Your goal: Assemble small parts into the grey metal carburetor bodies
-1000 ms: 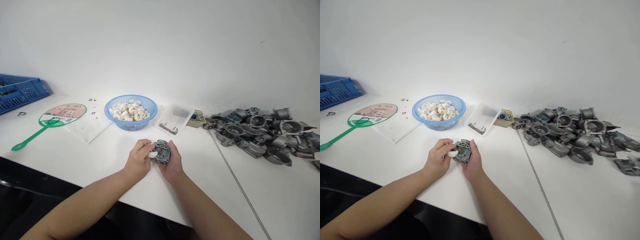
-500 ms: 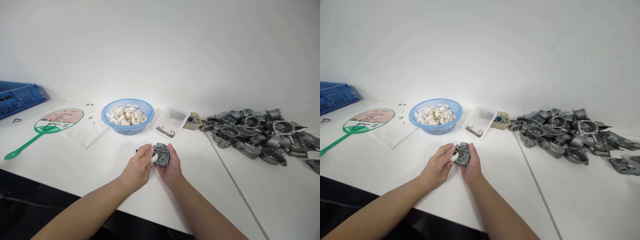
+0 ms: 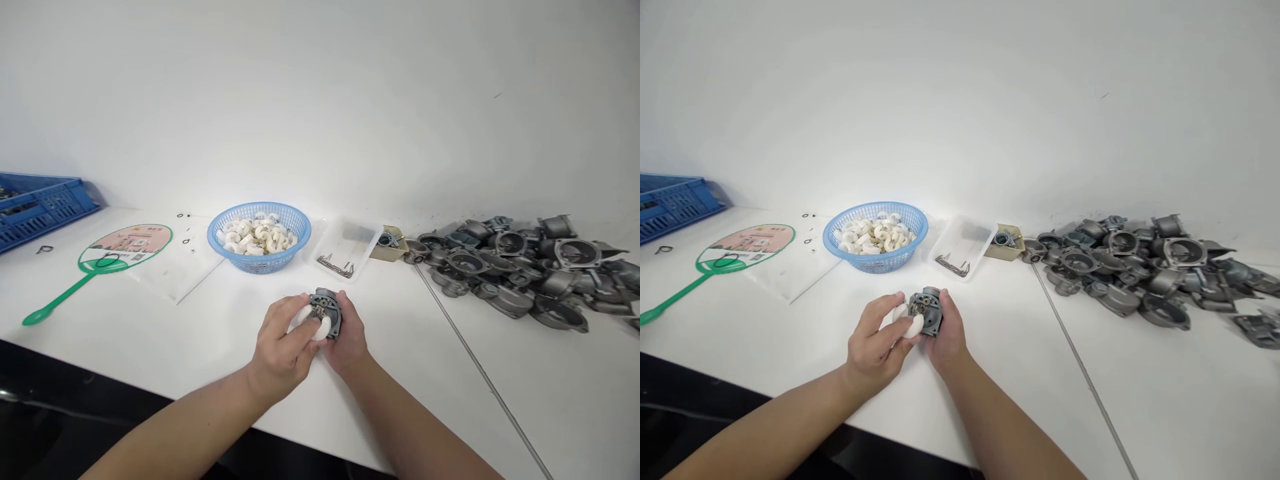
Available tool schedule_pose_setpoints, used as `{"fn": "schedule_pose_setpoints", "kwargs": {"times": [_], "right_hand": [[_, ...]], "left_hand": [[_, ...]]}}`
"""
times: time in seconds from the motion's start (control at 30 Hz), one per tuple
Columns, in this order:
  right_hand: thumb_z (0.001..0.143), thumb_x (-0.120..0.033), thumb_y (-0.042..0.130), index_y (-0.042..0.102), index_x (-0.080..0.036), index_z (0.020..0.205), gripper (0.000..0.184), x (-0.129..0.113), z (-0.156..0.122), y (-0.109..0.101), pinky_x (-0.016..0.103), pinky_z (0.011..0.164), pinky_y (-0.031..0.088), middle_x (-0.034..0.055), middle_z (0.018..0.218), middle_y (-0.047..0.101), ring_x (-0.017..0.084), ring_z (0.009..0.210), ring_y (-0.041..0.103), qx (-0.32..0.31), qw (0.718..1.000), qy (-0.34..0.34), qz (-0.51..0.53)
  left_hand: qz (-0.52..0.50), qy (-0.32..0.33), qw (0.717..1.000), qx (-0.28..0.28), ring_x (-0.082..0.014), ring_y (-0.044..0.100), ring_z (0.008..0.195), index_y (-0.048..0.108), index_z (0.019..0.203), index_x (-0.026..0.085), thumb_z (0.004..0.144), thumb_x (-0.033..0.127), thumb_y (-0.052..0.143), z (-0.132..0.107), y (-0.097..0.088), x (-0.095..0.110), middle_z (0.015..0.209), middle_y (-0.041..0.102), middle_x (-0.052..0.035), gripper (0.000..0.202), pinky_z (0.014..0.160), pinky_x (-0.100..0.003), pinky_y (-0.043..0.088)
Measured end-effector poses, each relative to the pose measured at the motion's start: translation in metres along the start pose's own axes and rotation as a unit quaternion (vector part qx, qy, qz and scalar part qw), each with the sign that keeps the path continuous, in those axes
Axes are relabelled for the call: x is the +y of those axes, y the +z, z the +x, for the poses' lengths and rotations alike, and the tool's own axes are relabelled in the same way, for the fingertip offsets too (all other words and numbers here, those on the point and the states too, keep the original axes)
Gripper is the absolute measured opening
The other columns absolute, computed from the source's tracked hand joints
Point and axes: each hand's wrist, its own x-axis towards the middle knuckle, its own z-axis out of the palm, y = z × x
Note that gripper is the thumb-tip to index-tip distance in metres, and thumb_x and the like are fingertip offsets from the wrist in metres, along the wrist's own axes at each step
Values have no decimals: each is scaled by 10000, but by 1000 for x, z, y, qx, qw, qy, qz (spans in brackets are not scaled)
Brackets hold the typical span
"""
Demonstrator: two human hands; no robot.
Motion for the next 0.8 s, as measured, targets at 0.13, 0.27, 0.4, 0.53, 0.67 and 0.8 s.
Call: {"fn": "schedule_pose_setpoints", "kwargs": {"times": [0.13, 0.27, 0.4, 0.53, 0.67, 0.8], "right_hand": [[637, -497, 716, 641, -187, 783, 351, 2, -1, 1, 241, 505, 422, 7, 658, 652, 141, 562, 563, -11, 1000, -5, 0], [654, -495, 705, 629, -194, 798, 342, 2, 0, 1, 261, 576, 455, 5, 666, 647, 152, 603, 577, -30, 1000, 5, 4], [631, -495, 721, 633, -195, 795, 353, 2, -1, 1, 277, 602, 471, 10, 680, 653, 163, 621, 586, -36, 999, -8, -2], [650, -496, 708, 645, -198, 797, 338, 4, -1, 2, 264, 610, 478, 1, 680, 657, 154, 637, 592, -22, 999, -27, -8], [687, -483, 679, 637, -202, 817, 312, 4, -2, 1, 280, 544, 476, 5, 693, 657, 177, 635, 600, -14, 999, -26, -10], [695, -490, 674, 634, -202, 848, 329, 4, -2, 1, 294, 515, 477, 16, 711, 661, 192, 638, 606, -9, 1000, -23, -19]], "left_hand": [[38, -25, 999, 17, -232, 540, 935, 650, 855, 165, 774, 197, 633, 3, 2, 6, 1041, 540, -133, 89, 754, -395, 530], [18, -45, 999, 18, -211, 563, 886, 660, 835, 153, 786, 240, 633, 2, 5, 9, 986, 557, -129, 103, 709, -344, 542], [-23, -66, 997, 22, -207, 598, 891, 654, 904, 160, 827, 285, 589, 1, 9, 9, 1009, 607, -136, 161, 730, -336, 553], [-81, -163, 983, 3, -210, 614, 923, 666, 933, 166, 830, 305, 582, 3, 8, 9, 1010, 637, -125, 193, 787, -335, 544], [-164, -368, 915, -8, -186, 608, 850, 678, 832, 159, 830, 357, 559, 8, 2, 5, 912, 643, -88, 231, 705, -290, 523], [-284, -539, 793, -4, -138, 586, 679, 648, 837, 124, 796, 434, 582, 12, 2, -3, 739, 639, -41, 320, 664, -278, 506]]}}
